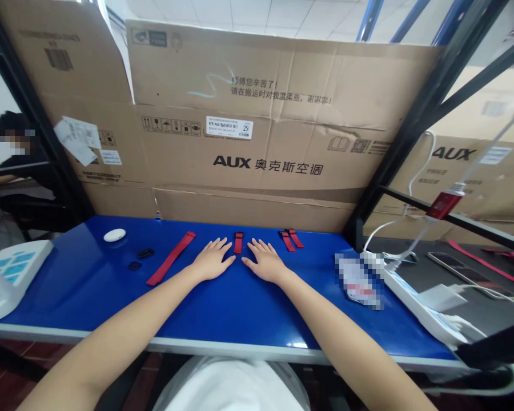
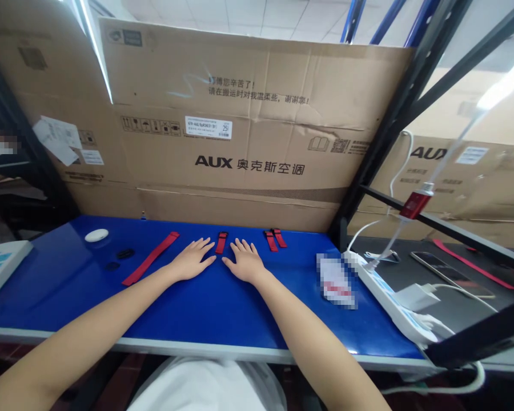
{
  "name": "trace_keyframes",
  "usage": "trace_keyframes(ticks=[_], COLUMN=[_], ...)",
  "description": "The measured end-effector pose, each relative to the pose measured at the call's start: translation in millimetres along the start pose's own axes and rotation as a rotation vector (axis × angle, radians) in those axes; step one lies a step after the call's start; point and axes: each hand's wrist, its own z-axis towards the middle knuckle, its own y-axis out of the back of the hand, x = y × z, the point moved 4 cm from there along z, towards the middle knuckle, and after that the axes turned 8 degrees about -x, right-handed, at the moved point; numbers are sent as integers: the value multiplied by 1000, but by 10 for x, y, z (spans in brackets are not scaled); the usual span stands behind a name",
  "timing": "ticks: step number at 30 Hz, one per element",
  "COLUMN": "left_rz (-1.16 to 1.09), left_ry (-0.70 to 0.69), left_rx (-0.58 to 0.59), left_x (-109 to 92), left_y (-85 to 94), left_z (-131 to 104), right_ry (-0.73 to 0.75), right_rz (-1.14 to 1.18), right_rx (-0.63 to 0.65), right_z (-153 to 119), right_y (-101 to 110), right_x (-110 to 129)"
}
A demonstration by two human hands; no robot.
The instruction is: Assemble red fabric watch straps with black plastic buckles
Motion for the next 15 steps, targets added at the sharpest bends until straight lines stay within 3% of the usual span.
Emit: trace_keyframes(ticks=[12,15], left_rz=[-10,-41], left_ry=[6,10], left_rx=[-1,-16], left_x=[-17,-22], left_y=[7,44], left_z=[-5,-7], right_ry=[7,18], right_rz=[-7,-4], right_rx=[7,-42], right_z=[-3,-25], right_y=[3,43], right_x=[3,24])
